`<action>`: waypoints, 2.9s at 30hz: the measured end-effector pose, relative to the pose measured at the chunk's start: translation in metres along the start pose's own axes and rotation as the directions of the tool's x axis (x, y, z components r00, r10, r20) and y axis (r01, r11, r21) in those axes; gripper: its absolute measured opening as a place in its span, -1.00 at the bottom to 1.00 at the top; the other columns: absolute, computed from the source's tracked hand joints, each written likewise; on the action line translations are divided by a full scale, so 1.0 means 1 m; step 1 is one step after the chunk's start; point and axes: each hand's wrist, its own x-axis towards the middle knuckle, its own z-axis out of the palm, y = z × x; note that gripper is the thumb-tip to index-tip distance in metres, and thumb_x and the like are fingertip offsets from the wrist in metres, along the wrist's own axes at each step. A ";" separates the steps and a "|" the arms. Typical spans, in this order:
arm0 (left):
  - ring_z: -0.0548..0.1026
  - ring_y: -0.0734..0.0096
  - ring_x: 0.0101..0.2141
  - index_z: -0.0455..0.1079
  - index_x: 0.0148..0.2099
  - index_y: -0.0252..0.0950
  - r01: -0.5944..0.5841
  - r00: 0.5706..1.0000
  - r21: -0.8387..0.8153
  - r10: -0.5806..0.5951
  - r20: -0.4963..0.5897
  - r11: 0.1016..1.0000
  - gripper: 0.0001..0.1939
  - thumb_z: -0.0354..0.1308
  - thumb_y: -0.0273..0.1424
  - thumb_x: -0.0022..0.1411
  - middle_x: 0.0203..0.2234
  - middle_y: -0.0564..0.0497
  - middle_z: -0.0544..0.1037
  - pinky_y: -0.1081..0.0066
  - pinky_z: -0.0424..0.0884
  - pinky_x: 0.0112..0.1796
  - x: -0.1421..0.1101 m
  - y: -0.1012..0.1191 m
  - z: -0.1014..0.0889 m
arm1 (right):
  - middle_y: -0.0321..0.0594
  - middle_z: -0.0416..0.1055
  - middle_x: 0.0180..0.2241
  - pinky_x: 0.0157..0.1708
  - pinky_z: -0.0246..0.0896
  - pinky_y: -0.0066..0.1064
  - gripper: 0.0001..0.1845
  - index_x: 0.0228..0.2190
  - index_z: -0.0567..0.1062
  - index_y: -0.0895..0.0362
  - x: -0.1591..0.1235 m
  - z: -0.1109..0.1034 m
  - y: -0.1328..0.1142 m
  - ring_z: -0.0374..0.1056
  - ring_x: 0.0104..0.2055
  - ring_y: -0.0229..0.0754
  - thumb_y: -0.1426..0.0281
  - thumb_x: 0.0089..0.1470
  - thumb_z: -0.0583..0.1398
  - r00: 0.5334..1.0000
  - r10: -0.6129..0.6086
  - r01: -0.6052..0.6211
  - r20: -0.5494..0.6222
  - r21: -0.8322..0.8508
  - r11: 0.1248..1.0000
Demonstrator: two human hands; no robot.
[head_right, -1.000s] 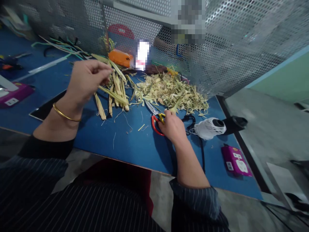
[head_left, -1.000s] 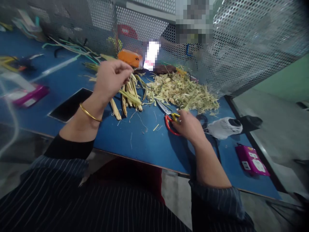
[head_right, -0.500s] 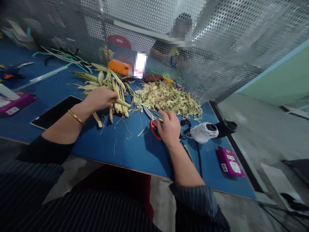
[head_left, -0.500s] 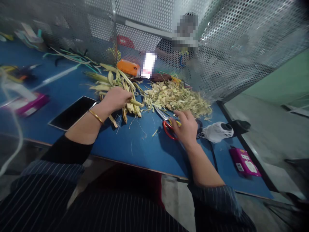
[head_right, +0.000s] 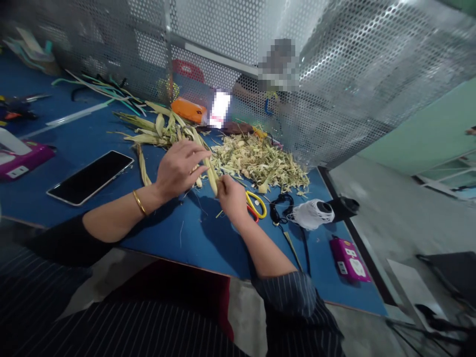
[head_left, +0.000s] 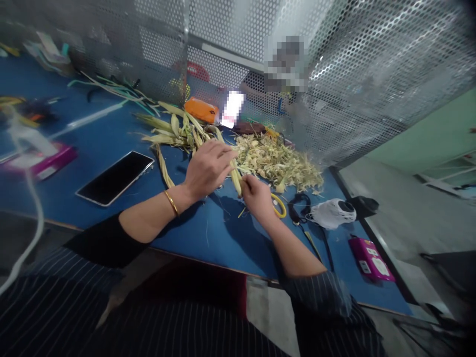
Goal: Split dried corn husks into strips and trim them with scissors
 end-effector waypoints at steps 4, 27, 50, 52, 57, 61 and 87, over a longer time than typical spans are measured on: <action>0.44 0.39 -0.39 0.39 -0.31 -0.30 0.544 0.828 -0.379 -0.552 0.096 0.749 -0.75 0.27 -0.22 0.13 -0.44 -0.01 0.51 0.34 0.41 -0.29 -0.007 0.014 0.018 | -0.37 0.34 -0.65 -0.47 0.07 -0.47 -0.79 -0.49 0.30 0.08 -0.006 0.002 0.011 0.27 -0.59 -0.28 0.32 0.18 0.06 0.989 0.038 -0.018 -0.141 0.142 0.990; 0.36 0.59 -0.62 0.39 -0.52 -0.35 0.733 0.551 -0.668 -0.687 0.474 0.128 -0.87 0.30 -0.49 -0.04 -0.64 0.09 0.43 0.48 0.34 -0.56 -0.010 0.024 0.032 | -0.37 0.36 -0.52 -0.51 0.24 -0.43 -0.65 -0.32 0.32 0.09 -0.008 0.008 0.007 0.31 -0.54 -0.31 0.13 -0.01 0.26 0.993 0.113 -0.113 0.038 0.595 0.796; 0.34 0.55 -0.61 0.31 -0.56 -0.30 0.653 0.756 -0.580 -0.371 0.540 0.487 -0.68 0.11 -0.30 0.21 -0.67 0.09 0.35 0.52 0.30 -0.54 -0.023 0.022 0.038 | -0.35 0.24 -0.55 -0.43 0.04 -0.43 -0.74 -0.48 0.33 0.09 -0.010 0.000 0.007 0.14 -0.48 -0.29 0.22 0.17 0.11 0.981 -0.054 0.081 -0.184 0.142 0.987; 0.33 0.56 -0.63 0.31 -0.57 -0.29 0.630 0.771 -0.570 -0.334 0.543 0.528 -0.67 0.09 -0.31 0.23 -0.69 0.08 0.35 0.52 0.25 -0.56 -0.023 0.022 0.037 | -0.36 0.22 -0.56 -0.43 0.02 -0.42 -0.75 -0.49 0.31 0.09 -0.010 -0.001 0.008 0.12 -0.49 -0.30 0.24 0.16 0.12 0.981 -0.045 0.073 -0.191 0.144 0.987; 0.34 0.54 -0.65 0.35 -0.55 -0.29 0.744 0.659 -0.619 -0.431 0.616 0.252 -0.72 0.14 -0.34 0.19 -0.68 0.04 0.40 0.48 0.29 -0.57 -0.019 0.026 0.038 | -0.39 0.13 -0.60 -0.46 0.01 -0.43 -0.75 -0.56 0.23 0.08 -0.005 -0.001 0.012 0.07 -0.52 -0.32 0.33 0.12 0.09 0.983 0.051 0.007 -0.176 0.317 0.949; 0.38 0.49 -0.63 0.41 -0.48 -0.29 0.812 0.461 -0.580 -0.534 0.709 -0.069 -0.79 0.13 -0.34 0.19 -0.61 0.00 0.47 0.45 0.34 -0.58 -0.016 0.024 0.040 | -0.40 0.17 -0.58 -0.47 0.13 -0.45 -0.77 -0.51 0.24 0.07 -0.003 0.002 0.011 0.13 -0.54 -0.33 0.26 0.13 0.07 0.970 0.201 -0.069 -0.135 0.643 0.763; 0.20 0.54 -0.59 0.44 -0.51 -0.31 0.658 0.742 -0.466 -0.617 0.263 0.592 -0.69 0.20 -0.20 0.16 -0.67 0.10 0.35 0.45 0.10 -0.54 -0.016 0.027 0.026 | -0.35 0.42 -0.43 -0.57 0.26 -0.51 -0.62 -0.33 0.39 0.08 -0.007 0.001 -0.002 0.37 -0.54 -0.36 0.09 -0.07 0.31 0.961 0.250 -0.233 0.118 0.831 0.504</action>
